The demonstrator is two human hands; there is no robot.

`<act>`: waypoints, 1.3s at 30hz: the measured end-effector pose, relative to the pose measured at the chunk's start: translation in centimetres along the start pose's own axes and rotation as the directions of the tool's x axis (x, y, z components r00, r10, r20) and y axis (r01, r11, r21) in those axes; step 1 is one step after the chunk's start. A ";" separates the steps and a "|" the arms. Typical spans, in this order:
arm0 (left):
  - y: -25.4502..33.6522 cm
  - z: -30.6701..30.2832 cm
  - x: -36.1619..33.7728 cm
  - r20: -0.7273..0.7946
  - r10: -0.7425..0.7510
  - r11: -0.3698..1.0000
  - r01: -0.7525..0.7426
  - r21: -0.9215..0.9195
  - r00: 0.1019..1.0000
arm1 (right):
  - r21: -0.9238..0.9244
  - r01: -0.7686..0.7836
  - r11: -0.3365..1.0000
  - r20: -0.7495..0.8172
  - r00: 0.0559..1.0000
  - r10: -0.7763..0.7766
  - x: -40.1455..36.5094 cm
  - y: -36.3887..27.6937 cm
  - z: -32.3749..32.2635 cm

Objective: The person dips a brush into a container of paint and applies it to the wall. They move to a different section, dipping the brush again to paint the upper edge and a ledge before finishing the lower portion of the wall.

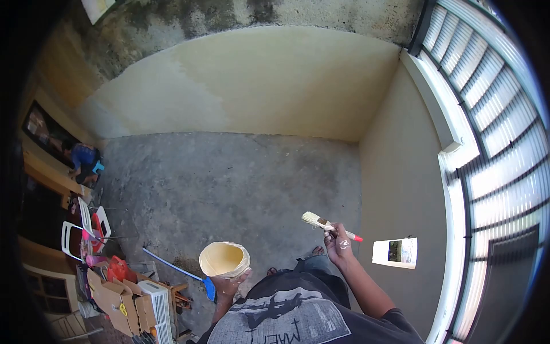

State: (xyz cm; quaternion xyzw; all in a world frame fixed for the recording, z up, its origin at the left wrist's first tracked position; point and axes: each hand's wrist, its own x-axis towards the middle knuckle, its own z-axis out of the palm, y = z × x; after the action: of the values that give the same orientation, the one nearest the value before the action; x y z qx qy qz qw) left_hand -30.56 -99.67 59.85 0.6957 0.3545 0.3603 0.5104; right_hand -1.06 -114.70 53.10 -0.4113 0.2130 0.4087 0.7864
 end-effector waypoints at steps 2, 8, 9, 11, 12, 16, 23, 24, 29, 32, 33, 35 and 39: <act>-1.1 -1.8 -0.9 -0.007 0.009 0.999 -0.009 -0.044 1.000 | -0.058 0.012 0.998 0.048 0.999 -0.010 -1.3 1.7 0.6; -6.2 -6.3 -3.6 -0.154 0.051 0.993 -0.033 0.117 0.987 | -0.014 -0.049 0.999 0.041 0.998 0.049 -4.4 6.5 -1.2; -6.5 -6.7 -4.1 -0.148 0.060 0.992 -0.043 0.118 0.987 | 0.020 -0.076 0.997 0.025 0.997 0.076 -4.6 7.1 -1.5; -6.1 -6.9 -4.3 -0.214 0.065 0.995 -0.048 0.082 0.975 | 0.037 -0.099 0.994 0.004 0.995 0.099 -5.4 7.9 -1.6; -6.0 -6.6 -4.8 -0.312 0.075 0.997 -0.070 0.028 0.947 | 0.042 -0.131 0.991 -0.026 0.991 0.132 -6.1 8.4 -1.9; -4.7 -7.3 -4.1 -0.090 0.059 0.986 -0.072 -0.152 0.994 | 0.086 -0.145 0.986 -0.011 0.989 0.147 -7.2 8.7 0.2; -5.2 -8.8 -5.5 0.029 0.023 0.997 -0.021 -0.077 0.999 | 0.235 -0.176 0.956 0.166 0.976 0.139 -11.4 8.7 1.5; -4.9 -8.8 -5.4 0.034 0.025 0.998 -0.023 -0.059 0.999 | 0.222 -0.152 0.963 0.166 0.979 0.117 -11.1 8.9 1.1; -4.6 -8.7 -5.8 -0.021 -0.026 0.995 0.024 -0.096 0.999 | 0.167 -0.107 0.980 0.171 0.982 0.078 -11.6 9.6 1.6; -5.2 -8.4 -5.5 0.005 0.047 0.996 -0.046 -0.071 0.999 | 0.101 -0.122 0.987 0.133 0.985 0.108 -11.7 9.4 1.4; -4.8 -8.1 -5.7 -0.079 0.079 0.988 -0.089 -0.128 0.994 | 0.122 -0.105 0.987 0.125 0.988 0.090 -12.1 9.4 1.2; -4.5 -7.7 -5.7 -0.138 0.106 0.973 -0.131 -0.190 0.985 | 0.065 -0.079 0.995 0.105 0.992 0.072 -13.0 9.3 1.2; -7.0 -8.6 -7.0 -0.068 0.116 0.991 -0.121 -0.061 0.991 | 0.079 -0.055 0.995 0.047 0.998 0.051 -12.5 10.1 -0.8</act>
State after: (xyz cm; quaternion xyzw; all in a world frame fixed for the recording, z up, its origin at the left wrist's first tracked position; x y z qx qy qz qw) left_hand -42.23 -100.18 54.03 0.6866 0.3170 0.4236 0.4987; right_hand -16.51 -117.95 56.28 -0.3642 0.2223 0.4295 0.7959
